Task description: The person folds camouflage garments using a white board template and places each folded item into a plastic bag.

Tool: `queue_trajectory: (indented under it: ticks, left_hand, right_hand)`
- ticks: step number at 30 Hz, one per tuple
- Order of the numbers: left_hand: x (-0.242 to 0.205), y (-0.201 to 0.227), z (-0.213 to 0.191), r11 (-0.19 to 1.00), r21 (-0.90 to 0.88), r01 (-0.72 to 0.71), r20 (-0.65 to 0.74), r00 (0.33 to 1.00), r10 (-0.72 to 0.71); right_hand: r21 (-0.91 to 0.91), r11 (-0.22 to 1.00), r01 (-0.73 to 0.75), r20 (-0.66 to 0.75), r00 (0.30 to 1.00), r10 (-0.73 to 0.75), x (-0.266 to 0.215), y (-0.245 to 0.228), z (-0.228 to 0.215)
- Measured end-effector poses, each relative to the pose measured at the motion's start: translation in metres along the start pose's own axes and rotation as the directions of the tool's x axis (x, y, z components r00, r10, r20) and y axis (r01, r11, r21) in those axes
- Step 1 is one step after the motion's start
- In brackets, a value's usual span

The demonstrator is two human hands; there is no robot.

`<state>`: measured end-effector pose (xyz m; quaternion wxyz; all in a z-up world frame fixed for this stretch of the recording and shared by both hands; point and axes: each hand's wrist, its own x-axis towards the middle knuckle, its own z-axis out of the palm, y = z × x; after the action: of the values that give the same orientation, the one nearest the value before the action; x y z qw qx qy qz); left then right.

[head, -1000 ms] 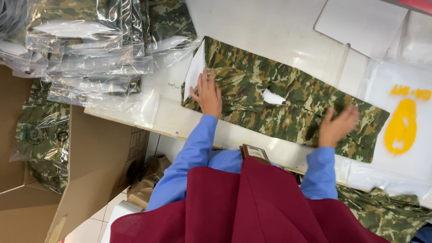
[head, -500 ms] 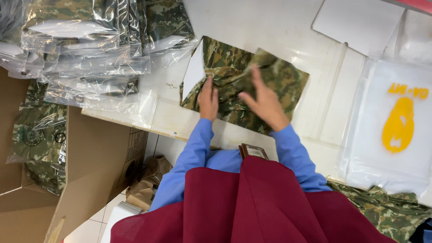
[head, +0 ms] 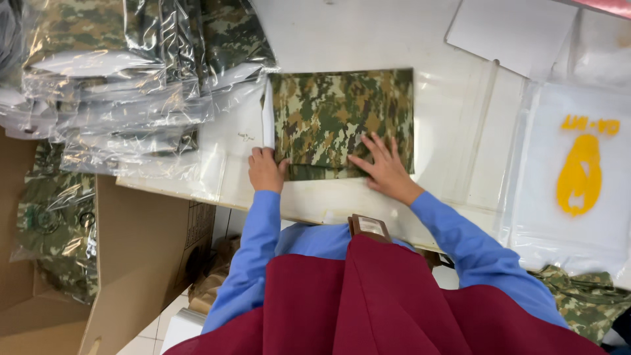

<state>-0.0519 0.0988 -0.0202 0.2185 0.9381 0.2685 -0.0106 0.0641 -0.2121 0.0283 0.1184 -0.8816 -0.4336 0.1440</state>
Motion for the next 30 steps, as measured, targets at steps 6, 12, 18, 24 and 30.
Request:
queue_trajectory:
  ticks: [6,12,18,24,30]
  left_hand:
    - [-0.08,0.049,0.037,0.905,-0.283,-0.319,0.746,0.519,0.417]
    - [-0.055,0.03,0.007,0.864,0.067,-0.499,0.466,0.782,0.415]
    - [-0.035,0.076,0.004,0.67,0.559,-0.488,0.255,0.87,0.421]
    - [-0.023,0.229,0.052,0.525,0.021,-0.851,0.374,0.494,0.785]
    - [-0.049,0.245,0.079,0.658,0.236,-0.715,0.656,0.617,0.435]
  right_hand:
    - [-0.216,0.947,-0.237,-0.439,0.89,0.122,0.023,0.12,-0.068]
    - [0.117,0.747,-0.655,-0.115,0.738,0.665,-0.071,0.18,-0.069]
    - [0.105,0.431,-0.896,0.012,0.434,0.901,-0.255,0.204,-0.073]
    - [0.1,0.339,-0.936,0.192,0.352,0.916,-0.317,0.183,-0.063]
    - [0.32,0.237,-0.917,0.089,0.278,0.956,-0.325,0.196,-0.049]
